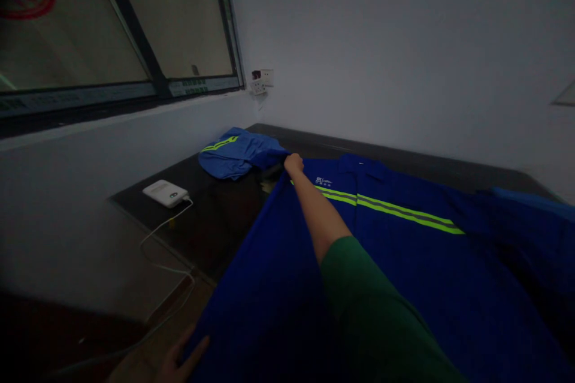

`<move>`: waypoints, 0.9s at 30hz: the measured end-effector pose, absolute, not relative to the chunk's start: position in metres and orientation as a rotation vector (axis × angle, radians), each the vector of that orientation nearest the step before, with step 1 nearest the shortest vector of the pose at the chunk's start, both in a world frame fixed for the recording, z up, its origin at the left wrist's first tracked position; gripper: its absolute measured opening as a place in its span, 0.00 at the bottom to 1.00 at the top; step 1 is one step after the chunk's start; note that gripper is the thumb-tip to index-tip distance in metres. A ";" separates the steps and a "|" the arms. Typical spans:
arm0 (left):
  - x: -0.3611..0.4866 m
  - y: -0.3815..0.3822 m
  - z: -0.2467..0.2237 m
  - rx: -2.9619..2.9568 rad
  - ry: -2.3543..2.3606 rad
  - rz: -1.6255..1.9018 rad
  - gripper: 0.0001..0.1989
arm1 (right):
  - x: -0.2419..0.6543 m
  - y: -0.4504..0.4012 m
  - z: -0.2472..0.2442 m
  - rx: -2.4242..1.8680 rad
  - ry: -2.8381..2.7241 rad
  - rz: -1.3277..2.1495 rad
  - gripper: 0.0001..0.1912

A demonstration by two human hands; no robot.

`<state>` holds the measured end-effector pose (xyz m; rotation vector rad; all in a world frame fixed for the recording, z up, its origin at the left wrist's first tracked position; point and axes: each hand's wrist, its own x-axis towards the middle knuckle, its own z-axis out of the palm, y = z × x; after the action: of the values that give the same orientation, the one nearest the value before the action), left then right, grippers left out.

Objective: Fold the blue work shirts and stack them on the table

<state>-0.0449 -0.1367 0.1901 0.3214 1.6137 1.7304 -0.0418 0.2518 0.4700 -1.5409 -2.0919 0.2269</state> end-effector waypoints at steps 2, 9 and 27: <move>-0.055 -0.145 0.214 0.345 1.684 1.771 0.28 | -0.038 0.264 0.478 -1.488 -1.940 0.348 0.18; -0.050 -0.171 0.284 0.969 2.028 2.161 0.14 | 0.019 0.294 0.507 -1.260 -1.538 0.479 0.15; 0.019 -0.143 0.242 2.543 1.115 1.916 0.15 | 0.211 0.322 0.455 -1.315 -1.507 0.061 0.20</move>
<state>0.0193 -0.1432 0.2419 2.5427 1.1154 1.9164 0.2111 0.3224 0.4546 -1.3151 -1.5066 0.0613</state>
